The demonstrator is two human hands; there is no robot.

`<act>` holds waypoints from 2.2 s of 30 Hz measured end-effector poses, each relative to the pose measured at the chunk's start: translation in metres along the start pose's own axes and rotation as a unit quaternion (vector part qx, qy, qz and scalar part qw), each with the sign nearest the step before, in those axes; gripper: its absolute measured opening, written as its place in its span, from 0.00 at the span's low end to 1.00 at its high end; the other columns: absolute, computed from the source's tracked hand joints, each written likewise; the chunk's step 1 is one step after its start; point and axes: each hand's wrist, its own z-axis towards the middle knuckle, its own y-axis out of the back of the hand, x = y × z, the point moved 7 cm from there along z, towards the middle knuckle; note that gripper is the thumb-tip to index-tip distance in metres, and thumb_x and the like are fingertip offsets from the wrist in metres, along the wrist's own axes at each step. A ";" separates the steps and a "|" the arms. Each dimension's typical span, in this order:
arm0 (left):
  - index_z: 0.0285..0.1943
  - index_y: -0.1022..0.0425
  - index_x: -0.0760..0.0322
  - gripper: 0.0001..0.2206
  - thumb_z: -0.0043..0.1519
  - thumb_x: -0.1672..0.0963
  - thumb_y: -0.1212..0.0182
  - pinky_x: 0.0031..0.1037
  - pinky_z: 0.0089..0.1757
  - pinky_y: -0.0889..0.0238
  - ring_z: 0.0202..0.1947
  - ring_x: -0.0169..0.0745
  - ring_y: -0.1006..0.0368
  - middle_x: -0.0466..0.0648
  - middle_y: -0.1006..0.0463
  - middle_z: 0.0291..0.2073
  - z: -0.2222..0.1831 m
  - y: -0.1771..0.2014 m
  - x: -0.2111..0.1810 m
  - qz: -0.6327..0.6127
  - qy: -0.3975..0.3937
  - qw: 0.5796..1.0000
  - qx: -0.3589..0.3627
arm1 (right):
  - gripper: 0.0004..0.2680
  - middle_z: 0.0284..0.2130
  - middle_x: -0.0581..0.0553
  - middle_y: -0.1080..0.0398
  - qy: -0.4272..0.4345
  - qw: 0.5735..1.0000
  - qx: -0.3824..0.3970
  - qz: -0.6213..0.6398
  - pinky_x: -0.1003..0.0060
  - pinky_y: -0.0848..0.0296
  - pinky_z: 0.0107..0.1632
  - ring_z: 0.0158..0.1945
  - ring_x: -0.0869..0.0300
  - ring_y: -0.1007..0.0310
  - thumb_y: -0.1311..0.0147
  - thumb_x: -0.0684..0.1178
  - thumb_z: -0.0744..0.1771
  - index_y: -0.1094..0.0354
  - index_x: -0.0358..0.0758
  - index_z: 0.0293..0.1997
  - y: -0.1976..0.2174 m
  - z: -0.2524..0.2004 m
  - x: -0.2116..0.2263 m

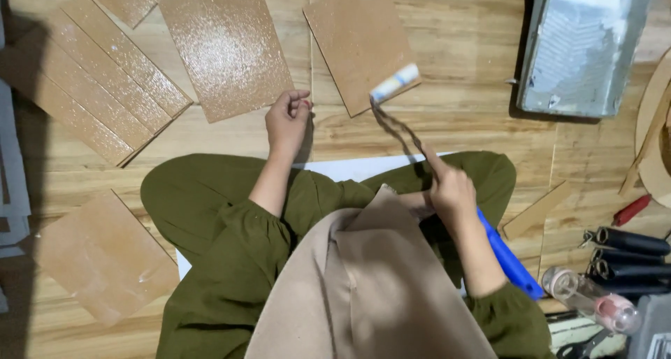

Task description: The person applies glue using a roller onto several cardboard strips and then pastes them onto a larger white paper sheet.

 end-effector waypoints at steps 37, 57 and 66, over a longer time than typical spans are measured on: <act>0.50 0.31 0.62 0.14 0.54 0.59 0.46 0.28 0.35 0.31 0.35 0.37 0.27 0.49 0.23 0.36 -0.001 -0.044 0.038 -0.008 0.149 0.987 0.058 | 0.20 0.43 0.38 0.32 -0.023 1.000 0.012 0.012 0.49 0.36 0.53 0.47 0.41 0.34 0.65 0.46 0.65 0.51 0.77 0.59 0.013 0.027 -0.024; 0.50 0.35 0.65 0.28 0.42 0.49 0.42 0.39 0.46 0.42 0.50 0.57 0.38 0.58 0.35 0.47 -0.007 -0.113 0.027 -0.004 0.319 0.945 -0.077 | 0.19 0.37 0.29 0.31 0.064 0.997 -0.039 -0.013 0.47 0.35 0.45 0.43 0.36 0.34 0.60 0.45 0.63 0.44 0.68 0.58 0.019 0.029 -0.036; 0.42 0.25 0.49 0.10 0.52 0.56 0.45 0.19 0.38 0.40 0.34 0.31 0.28 0.35 0.23 0.37 -0.018 -0.086 0.001 -0.029 0.330 0.940 -0.075 | 0.14 0.50 0.37 0.37 0.157 0.976 -0.054 0.143 0.64 0.42 0.49 0.55 0.54 0.40 0.59 0.40 0.65 0.38 0.45 0.56 0.027 0.032 -0.053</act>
